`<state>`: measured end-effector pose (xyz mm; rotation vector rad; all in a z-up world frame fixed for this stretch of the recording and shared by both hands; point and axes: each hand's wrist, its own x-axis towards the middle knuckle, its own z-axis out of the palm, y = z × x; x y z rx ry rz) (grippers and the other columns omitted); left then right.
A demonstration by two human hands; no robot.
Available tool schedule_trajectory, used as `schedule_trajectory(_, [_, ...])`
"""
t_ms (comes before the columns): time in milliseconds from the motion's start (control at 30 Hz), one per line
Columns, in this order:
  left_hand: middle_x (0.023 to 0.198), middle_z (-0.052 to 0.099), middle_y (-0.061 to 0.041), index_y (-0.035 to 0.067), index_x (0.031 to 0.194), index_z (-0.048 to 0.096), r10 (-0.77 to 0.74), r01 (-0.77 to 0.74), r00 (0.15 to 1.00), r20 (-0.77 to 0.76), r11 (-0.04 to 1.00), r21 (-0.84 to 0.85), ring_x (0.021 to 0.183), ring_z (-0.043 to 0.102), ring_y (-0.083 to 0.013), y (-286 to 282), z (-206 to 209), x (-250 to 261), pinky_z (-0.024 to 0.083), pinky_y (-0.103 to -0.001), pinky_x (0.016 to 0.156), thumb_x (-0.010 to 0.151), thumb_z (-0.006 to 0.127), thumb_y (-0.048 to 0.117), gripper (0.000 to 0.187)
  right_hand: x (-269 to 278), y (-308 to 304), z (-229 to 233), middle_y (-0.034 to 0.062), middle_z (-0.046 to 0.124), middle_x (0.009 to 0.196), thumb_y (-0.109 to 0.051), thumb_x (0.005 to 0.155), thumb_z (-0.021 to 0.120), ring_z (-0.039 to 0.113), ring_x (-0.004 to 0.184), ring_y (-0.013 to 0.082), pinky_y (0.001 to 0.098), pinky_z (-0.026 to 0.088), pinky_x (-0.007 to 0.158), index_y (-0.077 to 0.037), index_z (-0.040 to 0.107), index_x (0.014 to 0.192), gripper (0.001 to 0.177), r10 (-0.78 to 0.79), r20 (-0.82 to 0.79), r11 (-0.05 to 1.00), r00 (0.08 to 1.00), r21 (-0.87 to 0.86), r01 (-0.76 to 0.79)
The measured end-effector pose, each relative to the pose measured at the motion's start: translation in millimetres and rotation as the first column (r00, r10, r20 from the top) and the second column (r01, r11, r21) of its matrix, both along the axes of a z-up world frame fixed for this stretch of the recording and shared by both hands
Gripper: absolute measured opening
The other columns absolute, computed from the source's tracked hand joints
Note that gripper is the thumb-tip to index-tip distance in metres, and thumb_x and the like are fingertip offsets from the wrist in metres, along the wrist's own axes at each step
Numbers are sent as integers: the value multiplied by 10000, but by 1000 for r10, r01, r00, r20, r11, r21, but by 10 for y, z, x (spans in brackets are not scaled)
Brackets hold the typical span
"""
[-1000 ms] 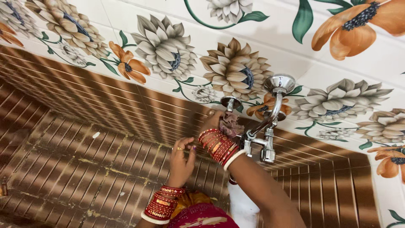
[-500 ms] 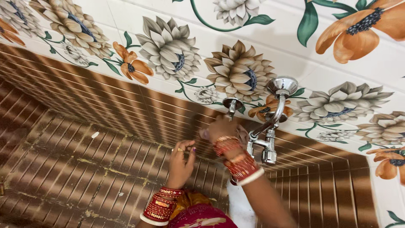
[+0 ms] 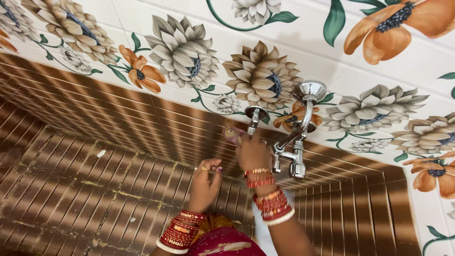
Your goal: The person wipes a wall-mounted chrome faucet with a cloth.
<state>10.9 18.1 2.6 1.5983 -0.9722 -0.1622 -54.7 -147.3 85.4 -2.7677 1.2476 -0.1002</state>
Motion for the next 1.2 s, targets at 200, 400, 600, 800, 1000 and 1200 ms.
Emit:
schedule_trajectory(200, [1122, 696, -112, 40, 1188, 659, 68, -68, 998, -13, 998, -10, 1001, 704, -238, 44, -7, 77, 560, -346, 870, 935, 661, 63, 253, -520, 571, -173, 187, 548, 1263, -272, 913, 674, 689, 1004, 352, 455, 607, 785, -117, 570, 1383, 506, -35, 15, 988, 999, 151, 32])
schedule_trajectory(400, [1120, 685, -123, 21, 1194, 639, -24, 22, 999, -43, 998, -55, 994, 705, -249, -59, 47, -21, 571, -343, 868, 931, 648, 46, 265, -777, 729, -1073, 223, 489, 1431, -121, 930, 617, 514, 1349, 377, 447, 481, 1087, -42, 556, 1380, 461, 33, 710, 999, 704, -26, -21])
schedule_trajectory(600, [1091, 682, -147, 6, 1177, 644, -94, 93, 995, -12, 994, -54, 1004, 706, -280, -101, 117, -201, 568, -361, 860, 897, 642, 32, 281, -670, 628, -1226, 133, 622, 1334, -314, 977, 488, 606, 1214, 340, 482, 505, 1020, -179, 449, 1455, 498, -908, 412, 358, 72, 854, -379])
schedule_trajectory(800, [1083, 692, -152, 15, 1152, 658, -37, 44, 995, 96, 997, -71, 1001, 685, -318, -52, 159, -207, 549, -390, 851, 902, 667, 45, 251, -489, 367, -1691, 131, 656, 1324, -378, 970, 411, 636, 1184, 298, 461, 529, 1023, -95, 583, 1410, 551, -988, 157, 73, -4, 438, -896])
schedule_trajectory(1000, [1046, 703, -141, 47, 1148, 684, 48, -53, 995, 88, 997, 55, 969, 698, -320, 141, 165, -116, 537, -404, 847, 904, 680, 62, 245, -214, -171, -2104, 158, 626, 1314, -477, 1001, 468, 612, 1209, 354, 540, 504, 999, -73, 610, 1247, 494, -990, -131, -82, -48, 825, -559])
schedule_trajectory(1200, [1119, 691, -143, 30, 1193, 648, 126, -127, 992, 29, 991, 29, 1023, 708, -297, 318, 56, 42, 562, -372, 872, 883, 655, 45, 310, -247, -165, -2346, 114, 675, 1242, -384, 1008, 533, 639, 1182, 329, 562, 516, 1044, -116, 634, 1229, 362, -989, 66, 144, -130, 574, -806])
